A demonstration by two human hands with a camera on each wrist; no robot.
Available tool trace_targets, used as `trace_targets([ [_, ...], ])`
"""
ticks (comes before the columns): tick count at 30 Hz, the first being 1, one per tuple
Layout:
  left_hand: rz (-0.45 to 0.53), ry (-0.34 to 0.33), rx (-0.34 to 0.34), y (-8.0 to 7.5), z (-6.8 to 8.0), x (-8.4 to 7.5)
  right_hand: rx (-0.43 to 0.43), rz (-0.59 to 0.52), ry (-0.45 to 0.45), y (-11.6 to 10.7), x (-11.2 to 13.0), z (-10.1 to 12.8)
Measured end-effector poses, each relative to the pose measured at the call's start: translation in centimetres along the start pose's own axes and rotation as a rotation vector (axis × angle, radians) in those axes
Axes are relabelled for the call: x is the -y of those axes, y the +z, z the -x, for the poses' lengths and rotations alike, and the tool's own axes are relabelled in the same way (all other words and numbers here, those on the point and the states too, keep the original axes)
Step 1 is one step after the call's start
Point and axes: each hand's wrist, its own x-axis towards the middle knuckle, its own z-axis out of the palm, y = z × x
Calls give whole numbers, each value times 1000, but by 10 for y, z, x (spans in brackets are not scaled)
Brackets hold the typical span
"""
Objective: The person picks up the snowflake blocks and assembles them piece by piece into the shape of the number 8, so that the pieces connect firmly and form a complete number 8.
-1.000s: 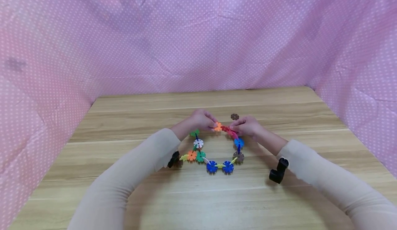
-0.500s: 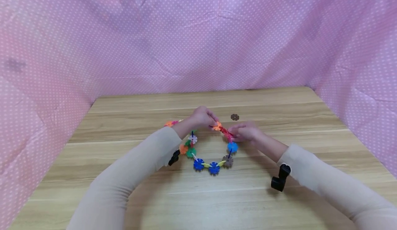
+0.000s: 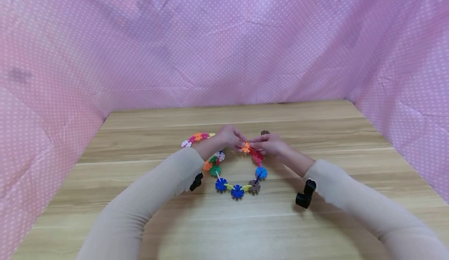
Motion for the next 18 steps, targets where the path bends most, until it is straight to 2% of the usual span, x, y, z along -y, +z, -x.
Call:
trace_targets([
  [5,27,-17,7,-1,-3,-1,-1,-58,15,1,-2,-6],
  [9,-53,18,-21,-3,-9,-6,2,-51,9,-1,-5,-5],
  [13,-238,131,-49,0,-19,-15,15,-26,7,-2,-8,1],
  [18,-517,361,-16,13,-37,-27,16,-17,2,-1,-11,6],
])
